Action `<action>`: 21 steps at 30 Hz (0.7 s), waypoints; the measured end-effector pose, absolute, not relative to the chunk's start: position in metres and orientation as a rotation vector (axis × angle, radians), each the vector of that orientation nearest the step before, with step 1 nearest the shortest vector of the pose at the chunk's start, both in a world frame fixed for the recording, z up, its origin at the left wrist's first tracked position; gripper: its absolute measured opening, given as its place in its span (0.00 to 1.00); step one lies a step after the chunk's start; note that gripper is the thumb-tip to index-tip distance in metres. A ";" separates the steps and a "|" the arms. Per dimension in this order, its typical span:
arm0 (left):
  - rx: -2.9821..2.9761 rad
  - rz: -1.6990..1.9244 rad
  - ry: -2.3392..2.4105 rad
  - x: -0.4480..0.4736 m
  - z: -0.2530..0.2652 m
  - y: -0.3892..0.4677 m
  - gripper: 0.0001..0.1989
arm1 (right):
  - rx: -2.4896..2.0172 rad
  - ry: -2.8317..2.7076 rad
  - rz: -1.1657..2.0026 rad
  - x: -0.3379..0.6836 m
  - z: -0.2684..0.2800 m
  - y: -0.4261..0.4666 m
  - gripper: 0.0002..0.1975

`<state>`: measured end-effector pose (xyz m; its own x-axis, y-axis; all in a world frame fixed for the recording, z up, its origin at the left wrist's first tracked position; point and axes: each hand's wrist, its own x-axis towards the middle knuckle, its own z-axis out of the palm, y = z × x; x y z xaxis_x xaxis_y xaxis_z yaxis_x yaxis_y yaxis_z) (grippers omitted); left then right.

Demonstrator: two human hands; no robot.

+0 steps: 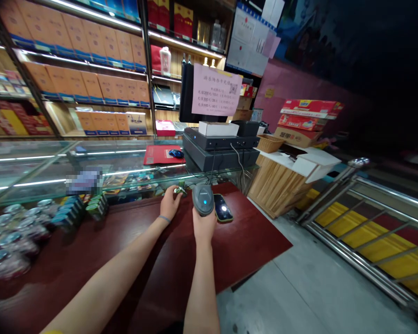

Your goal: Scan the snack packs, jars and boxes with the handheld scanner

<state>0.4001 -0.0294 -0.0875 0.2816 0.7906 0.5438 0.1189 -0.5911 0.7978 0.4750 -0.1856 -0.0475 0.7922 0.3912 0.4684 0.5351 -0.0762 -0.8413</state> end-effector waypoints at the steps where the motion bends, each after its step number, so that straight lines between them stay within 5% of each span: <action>1: 1.817 1.378 0.797 0.393 -0.085 -0.031 0.13 | -1.696 -0.715 -0.132 0.473 -0.046 -0.186 0.23; 12: 1.092 1.086 0.574 0.230 -0.069 -0.050 0.29 | -1.663 -0.891 -0.054 0.440 -0.030 -0.187 0.19; 21: 1.070 1.053 0.642 0.127 -0.071 -0.058 0.26 | -1.690 -1.422 0.035 0.386 -0.030 -0.188 0.25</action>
